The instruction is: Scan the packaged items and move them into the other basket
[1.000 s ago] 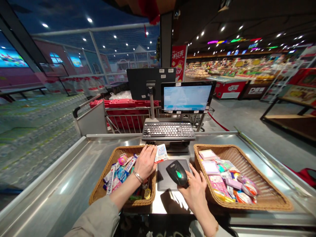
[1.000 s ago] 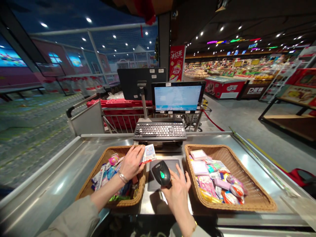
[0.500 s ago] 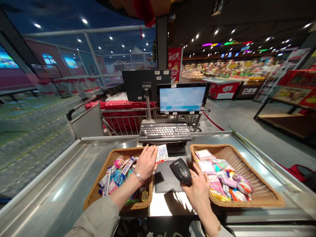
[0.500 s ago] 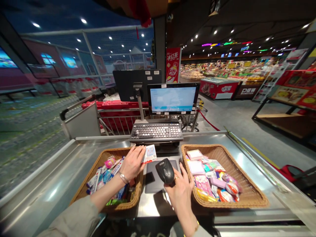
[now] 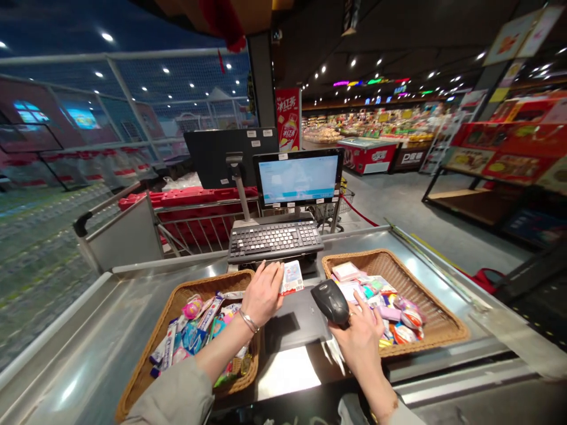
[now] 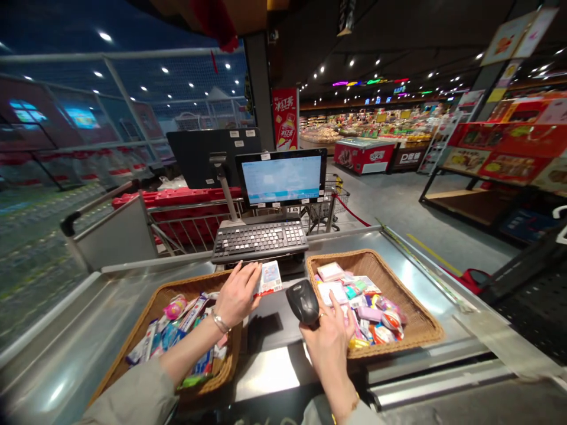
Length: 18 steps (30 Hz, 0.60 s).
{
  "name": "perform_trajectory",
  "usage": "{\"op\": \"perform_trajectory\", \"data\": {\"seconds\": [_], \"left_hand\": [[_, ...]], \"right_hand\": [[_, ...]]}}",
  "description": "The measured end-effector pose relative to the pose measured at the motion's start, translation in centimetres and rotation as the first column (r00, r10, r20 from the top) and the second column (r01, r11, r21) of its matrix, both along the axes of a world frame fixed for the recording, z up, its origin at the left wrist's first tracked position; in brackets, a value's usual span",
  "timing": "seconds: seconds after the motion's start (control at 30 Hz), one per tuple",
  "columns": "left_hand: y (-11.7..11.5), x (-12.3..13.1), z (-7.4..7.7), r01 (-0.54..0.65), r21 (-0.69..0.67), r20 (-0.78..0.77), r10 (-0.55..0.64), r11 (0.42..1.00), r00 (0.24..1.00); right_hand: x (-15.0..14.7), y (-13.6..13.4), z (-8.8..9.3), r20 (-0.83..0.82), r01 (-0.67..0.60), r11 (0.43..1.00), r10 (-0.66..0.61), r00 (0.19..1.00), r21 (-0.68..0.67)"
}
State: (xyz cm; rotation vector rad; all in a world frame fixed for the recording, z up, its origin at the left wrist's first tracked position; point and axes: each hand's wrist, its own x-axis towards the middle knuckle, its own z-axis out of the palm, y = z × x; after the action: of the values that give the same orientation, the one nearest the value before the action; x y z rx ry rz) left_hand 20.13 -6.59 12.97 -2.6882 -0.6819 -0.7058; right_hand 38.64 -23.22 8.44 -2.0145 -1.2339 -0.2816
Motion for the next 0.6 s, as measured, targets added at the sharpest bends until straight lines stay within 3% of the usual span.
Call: {"op": "perform_trajectory", "data": {"seconds": [0.6], "left_hand": [[0.1,5.8,-0.4,0.158,-0.008,0.022,-0.158,0.987,0.987]], "right_hand": [[4.8,-1.8,-1.8,0.033,0.206,0.977,-0.208,0.978,0.061]]}}
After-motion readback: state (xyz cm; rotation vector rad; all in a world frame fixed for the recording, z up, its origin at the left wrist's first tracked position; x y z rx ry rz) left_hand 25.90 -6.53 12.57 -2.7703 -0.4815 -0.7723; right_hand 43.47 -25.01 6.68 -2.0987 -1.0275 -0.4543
